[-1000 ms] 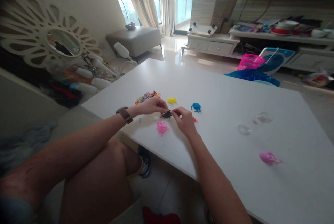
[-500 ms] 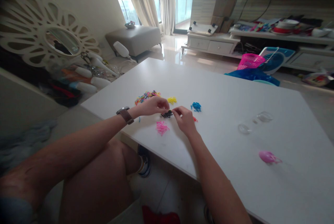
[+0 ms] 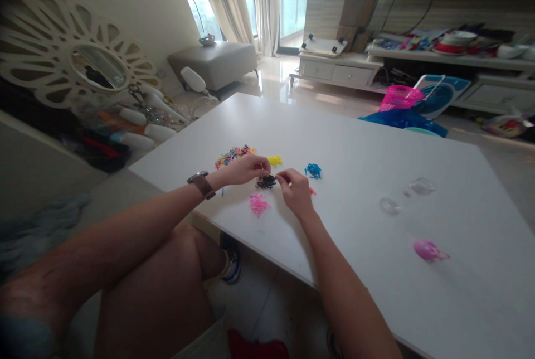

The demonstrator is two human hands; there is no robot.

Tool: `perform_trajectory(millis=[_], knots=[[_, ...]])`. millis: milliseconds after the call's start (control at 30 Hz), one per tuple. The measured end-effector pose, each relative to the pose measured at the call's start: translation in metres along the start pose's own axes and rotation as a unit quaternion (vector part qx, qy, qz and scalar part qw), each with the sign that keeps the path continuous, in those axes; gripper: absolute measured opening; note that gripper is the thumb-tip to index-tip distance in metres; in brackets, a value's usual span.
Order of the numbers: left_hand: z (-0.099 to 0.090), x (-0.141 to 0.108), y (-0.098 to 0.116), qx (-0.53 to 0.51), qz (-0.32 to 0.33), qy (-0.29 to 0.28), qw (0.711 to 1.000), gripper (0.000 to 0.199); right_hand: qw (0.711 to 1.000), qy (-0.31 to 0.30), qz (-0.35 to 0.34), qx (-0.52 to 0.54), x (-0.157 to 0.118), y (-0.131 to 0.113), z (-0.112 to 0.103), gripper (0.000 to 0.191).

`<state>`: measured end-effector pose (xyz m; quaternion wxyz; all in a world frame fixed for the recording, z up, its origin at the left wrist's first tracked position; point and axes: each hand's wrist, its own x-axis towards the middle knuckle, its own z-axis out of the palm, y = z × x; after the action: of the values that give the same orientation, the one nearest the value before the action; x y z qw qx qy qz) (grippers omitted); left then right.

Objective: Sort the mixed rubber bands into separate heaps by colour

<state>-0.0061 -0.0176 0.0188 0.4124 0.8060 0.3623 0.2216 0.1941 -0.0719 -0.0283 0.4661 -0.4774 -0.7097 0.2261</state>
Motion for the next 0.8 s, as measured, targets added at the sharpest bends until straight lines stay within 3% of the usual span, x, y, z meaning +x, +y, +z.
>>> perform_trajectory(millis=[367, 567, 667, 800], knots=[[-0.010, 0.006, -0.006, 0.005, -0.004, 0.030, 1.000, 0.005, 0.985, 0.152, 0.076, 0.001, 0.007, 0.008, -0.023, 0.015], [-0.006, 0.007, -0.006, -0.001, -0.012, 0.049, 0.999, 0.005, 0.993, 0.108, 0.040, -0.005, 0.003, 0.001, -0.010, 0.016], [-0.001, 0.006, -0.007, 0.003, -0.004, 0.037, 0.999, 0.005, 0.999, 0.050, 0.013, -0.003, 0.000, -0.001, -0.001, 0.016], [0.004, 0.003, -0.008, -0.007, 0.008, 0.019, 1.000, 0.006, 0.999, 0.037, 0.005, 0.006, -0.001, -0.001, 0.005, 0.017]])
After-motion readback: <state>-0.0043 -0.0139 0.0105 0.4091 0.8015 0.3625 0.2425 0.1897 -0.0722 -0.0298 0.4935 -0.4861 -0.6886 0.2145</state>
